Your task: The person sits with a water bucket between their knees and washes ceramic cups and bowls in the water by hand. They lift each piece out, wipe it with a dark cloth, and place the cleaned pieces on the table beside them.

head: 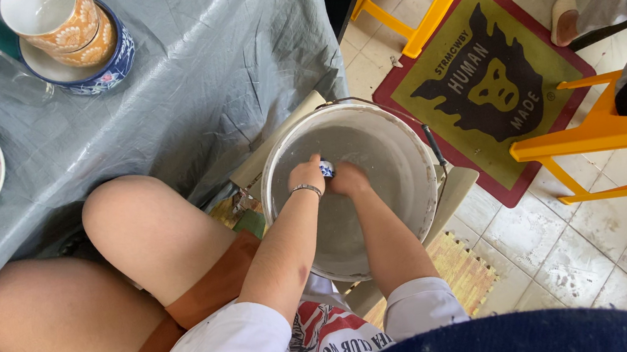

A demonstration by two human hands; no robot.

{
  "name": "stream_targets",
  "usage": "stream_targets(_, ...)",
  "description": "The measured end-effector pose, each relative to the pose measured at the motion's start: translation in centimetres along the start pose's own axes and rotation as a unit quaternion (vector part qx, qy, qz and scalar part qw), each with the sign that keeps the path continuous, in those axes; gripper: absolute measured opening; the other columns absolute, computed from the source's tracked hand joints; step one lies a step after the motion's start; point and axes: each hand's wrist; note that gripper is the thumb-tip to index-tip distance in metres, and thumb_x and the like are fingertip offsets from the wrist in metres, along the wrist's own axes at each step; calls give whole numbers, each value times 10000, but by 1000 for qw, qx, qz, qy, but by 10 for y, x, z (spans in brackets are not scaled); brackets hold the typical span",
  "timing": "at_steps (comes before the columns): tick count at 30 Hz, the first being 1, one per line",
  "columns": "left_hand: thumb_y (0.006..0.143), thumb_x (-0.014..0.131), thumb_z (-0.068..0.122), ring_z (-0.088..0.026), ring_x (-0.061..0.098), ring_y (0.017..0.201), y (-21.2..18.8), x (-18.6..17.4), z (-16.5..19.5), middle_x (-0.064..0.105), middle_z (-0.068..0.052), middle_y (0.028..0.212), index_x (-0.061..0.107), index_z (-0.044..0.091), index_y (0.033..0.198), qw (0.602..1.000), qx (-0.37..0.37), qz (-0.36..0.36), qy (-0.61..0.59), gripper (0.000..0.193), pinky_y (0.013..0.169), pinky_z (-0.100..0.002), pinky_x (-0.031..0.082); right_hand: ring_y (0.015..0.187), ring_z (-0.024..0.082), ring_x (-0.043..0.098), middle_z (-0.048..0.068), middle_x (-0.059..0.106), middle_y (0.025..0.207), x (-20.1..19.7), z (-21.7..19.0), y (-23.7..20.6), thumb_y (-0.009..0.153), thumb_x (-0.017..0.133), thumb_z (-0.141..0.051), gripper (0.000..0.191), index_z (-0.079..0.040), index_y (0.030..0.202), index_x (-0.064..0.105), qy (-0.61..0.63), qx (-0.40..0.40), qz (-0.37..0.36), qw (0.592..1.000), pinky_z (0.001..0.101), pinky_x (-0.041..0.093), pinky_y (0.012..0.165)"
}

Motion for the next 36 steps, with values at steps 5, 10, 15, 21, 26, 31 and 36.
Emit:
stream_targets(5,1040,392,156,-362,691,1145,-2,-6,1,722,-188,1187,587,163,1341,999,-29,-8,33,359,947,-498,556,891,440,700,247,730,935,7,-10,0,816,643,-243,288,-69,1045,658,45,-98,151,983,519,547,746)
stream_targets(10,923,512,164,-427,659,1100,-1,-14,3,678,-272,1154,449,58,1396,978,-148,28,-147,488,921,-493,534,487,270,581,243,689,772,12,7,19,961,572,-405,474,53,967,693,357,146,-118,915,457,391,528)
stream_targets(15,1065,387,131,-416,696,1133,2,-5,-3,718,-267,1185,615,-6,1297,988,-121,53,-79,353,973,-500,544,600,279,727,257,761,804,19,0,13,999,496,-476,618,68,873,761,104,64,-83,989,408,577,628)
stream_targets(21,1013,447,188,-358,673,1173,1,-2,-3,682,-222,1245,623,71,1271,995,-57,-49,66,334,953,-486,556,855,381,698,246,738,964,33,-7,10,879,644,-282,275,-60,956,786,32,-64,100,992,494,566,725)
stream_targets(26,951,533,173,-334,698,1129,10,-5,-6,710,-196,1198,592,44,1286,987,-159,-3,-17,365,912,-436,572,1108,518,525,356,593,1168,24,-1,15,966,701,-192,282,59,1094,702,469,155,-133,859,602,353,880)
stream_targets(31,1042,463,136,-307,724,1128,4,13,-6,753,-131,1189,712,108,1200,986,45,-16,159,297,914,-458,585,968,391,693,198,727,1026,21,-4,6,814,717,-201,222,-78,994,757,6,-53,90,995,484,561,809)
stream_targets(36,868,647,371,-315,712,1051,7,10,-4,728,-173,1121,598,23,1233,994,-97,-14,37,507,855,-429,575,938,357,734,217,752,1019,21,8,15,925,683,-268,244,-59,996,788,59,10,22,998,458,565,846)
Point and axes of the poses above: each hand's wrist, its own y-axis towards the middle knuckle, its own x-axis out of the palm, z = x × y
